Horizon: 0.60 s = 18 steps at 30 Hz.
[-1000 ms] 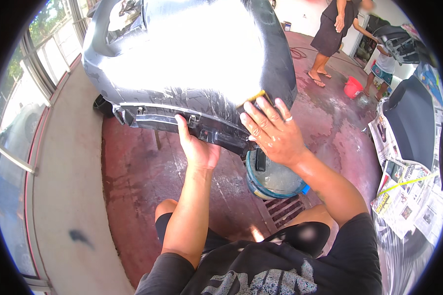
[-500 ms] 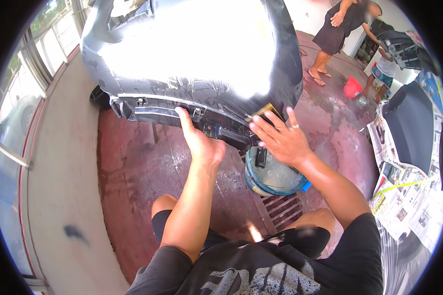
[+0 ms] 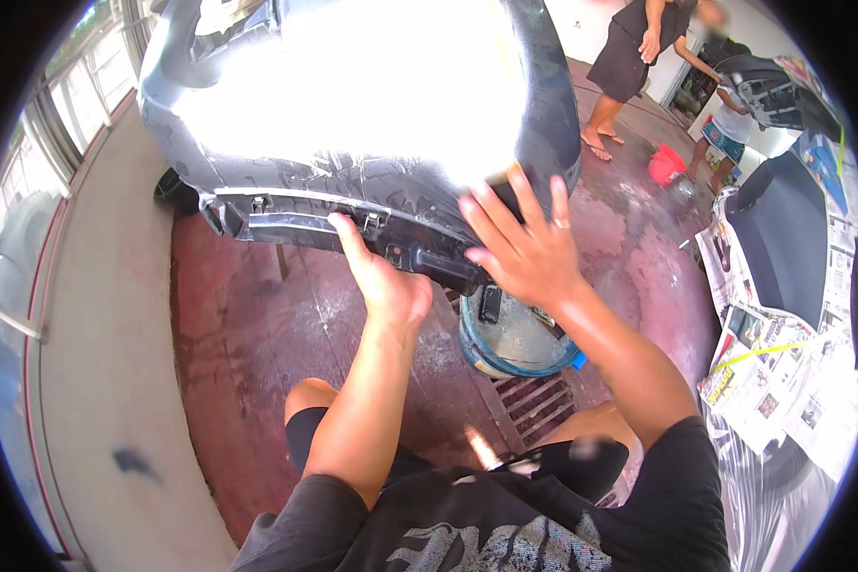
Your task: The person sands a large black car bumper with a sanding block, repeatedly dipping it into a bucket of water. They work on the curved surface and edges, then wipe the part with a blue cloth.
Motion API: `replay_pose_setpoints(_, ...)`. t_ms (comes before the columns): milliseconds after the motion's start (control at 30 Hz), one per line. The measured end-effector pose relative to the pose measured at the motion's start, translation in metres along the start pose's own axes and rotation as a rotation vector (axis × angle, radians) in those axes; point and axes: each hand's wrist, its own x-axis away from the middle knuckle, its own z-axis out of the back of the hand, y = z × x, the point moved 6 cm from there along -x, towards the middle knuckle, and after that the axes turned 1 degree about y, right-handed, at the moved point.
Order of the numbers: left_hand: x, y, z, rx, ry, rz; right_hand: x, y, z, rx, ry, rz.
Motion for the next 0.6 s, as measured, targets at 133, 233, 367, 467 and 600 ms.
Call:
replay_pose_setpoints(133, -0.007, 0.006, 0.012, -0.005, -0.006, -0.006, -0.059, -0.018, 0.009, -0.023, 0.090, -0.039)
replay_pose_setpoints(233, -0.003, -0.005, 0.003, -0.023, 0.013, 0.012, 0.026, 0.006, -0.012, 0.020, -0.013, 0.007)
replay_pose_setpoints(367, -0.007, -0.002, 0.008, -0.004, -0.010, -0.007, -0.008, -0.010, -0.002, 0.038, 0.030, 0.013)
replay_pose_setpoints(467, -0.008, -0.002, 0.011, 0.005, 0.010, 0.029, -0.060, -0.022, 0.013, -0.010, 0.103, -0.058)
replay_pose_setpoints(600, -0.005, -0.005, 0.007, -0.001, 0.038, -0.004, 0.044, -0.003, -0.013, -0.006, -0.067, -0.001)
